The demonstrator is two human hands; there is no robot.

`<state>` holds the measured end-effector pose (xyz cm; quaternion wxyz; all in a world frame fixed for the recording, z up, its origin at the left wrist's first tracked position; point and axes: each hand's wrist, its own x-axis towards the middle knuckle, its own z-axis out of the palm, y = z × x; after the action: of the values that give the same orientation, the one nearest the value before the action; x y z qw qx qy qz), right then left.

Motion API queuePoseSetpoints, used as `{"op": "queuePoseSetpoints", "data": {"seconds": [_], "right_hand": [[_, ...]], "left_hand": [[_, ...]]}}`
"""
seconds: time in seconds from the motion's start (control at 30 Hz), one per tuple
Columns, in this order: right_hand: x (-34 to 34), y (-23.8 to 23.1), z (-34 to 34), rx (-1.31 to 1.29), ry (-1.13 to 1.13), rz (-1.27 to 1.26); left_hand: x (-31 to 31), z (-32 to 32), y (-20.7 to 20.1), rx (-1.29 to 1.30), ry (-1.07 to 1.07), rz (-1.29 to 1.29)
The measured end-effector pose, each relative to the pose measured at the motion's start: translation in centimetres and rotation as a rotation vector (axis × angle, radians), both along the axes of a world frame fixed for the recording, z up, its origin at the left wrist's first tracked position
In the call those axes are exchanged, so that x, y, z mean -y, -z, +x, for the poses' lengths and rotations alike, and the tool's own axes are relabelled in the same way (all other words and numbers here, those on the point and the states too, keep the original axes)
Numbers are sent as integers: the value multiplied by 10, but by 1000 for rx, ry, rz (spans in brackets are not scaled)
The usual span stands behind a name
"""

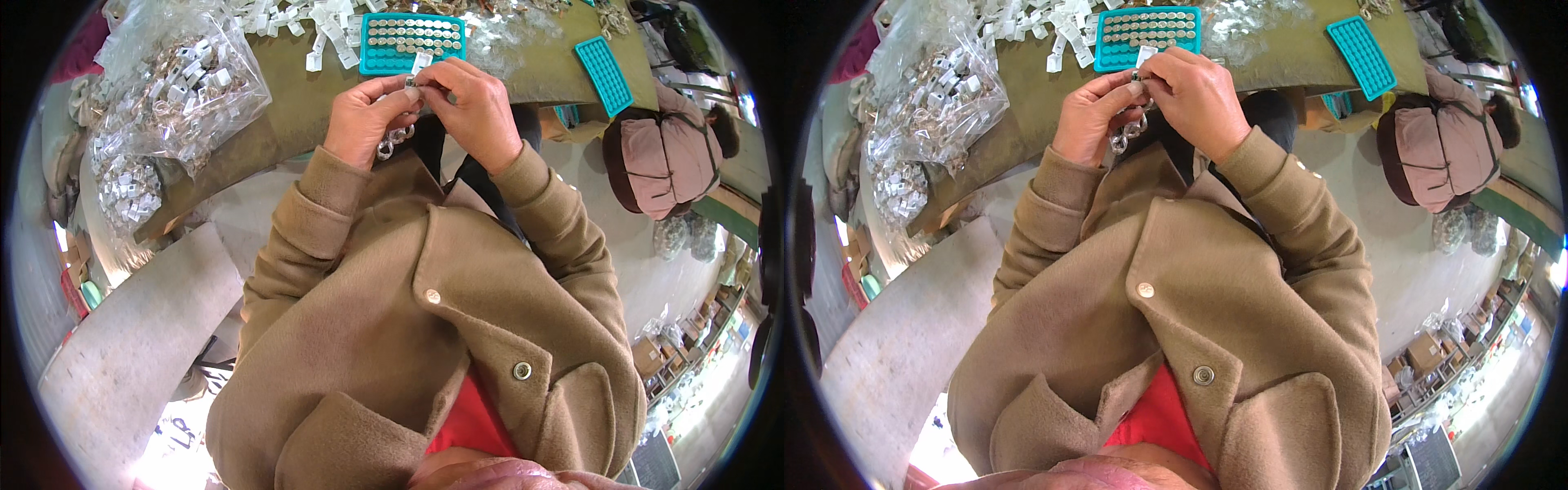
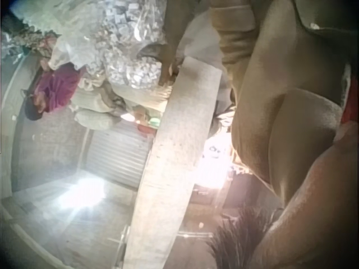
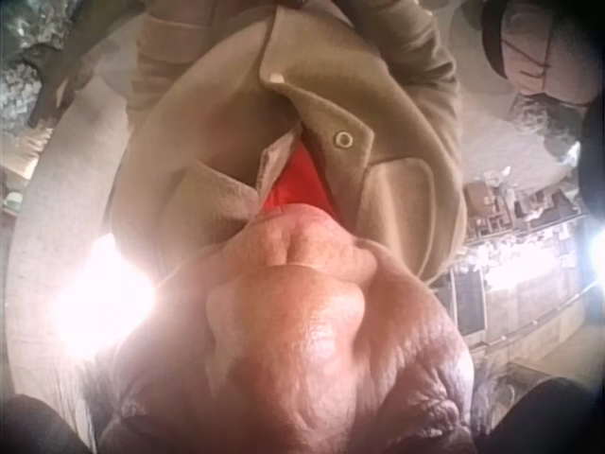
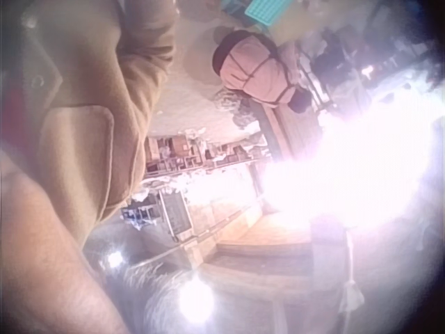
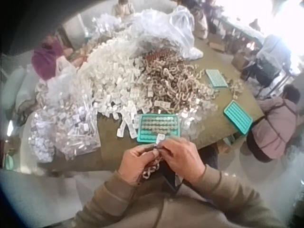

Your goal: The person repeatedly picks small white plastic housings and metal contacts from a table, inserts the contacts into the housings, and places the assembled units into a blue tray. The process is repeated continuously throughout the clip.

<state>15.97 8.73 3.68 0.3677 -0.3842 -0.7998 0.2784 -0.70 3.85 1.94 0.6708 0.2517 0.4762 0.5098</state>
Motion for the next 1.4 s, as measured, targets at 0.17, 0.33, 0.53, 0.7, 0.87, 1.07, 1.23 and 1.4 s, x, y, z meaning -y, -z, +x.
{"op": "queuePoseSetpoints", "data": {"seconds": [0.17, 0.33, 0.53, 0.7, 0.87, 1.07, 1.23, 1.4], "right_hand": [[0, 5, 1, -152, -19, -171], [-32, 14, 7, -92, 173, 13], [-40, 35, 4, 209, 161, 320], [-41, 33, 6, 242, 134, 298], [-40, 31, 5, 246, 144, 271], [-39, 24, 3, 232, 138, 290], [-16, 9, -2, -185, 28, -57], [-2, 6, -11, -154, 9, 116]], "left_hand": [[0, -2, 3, 72, -21, -126], [-2, -6, 2, 50, -48, -157], [-1, -2, 2, 22, -64, -109], [1, -1, 1, 64, -99, -103], [1, -3, -2, 65, -68, -98], [5, -4, -4, 46, -57, -101], [7, -2, -7, 80, -64, -126], [10, 5, -11, 100, -61, -125]]}}
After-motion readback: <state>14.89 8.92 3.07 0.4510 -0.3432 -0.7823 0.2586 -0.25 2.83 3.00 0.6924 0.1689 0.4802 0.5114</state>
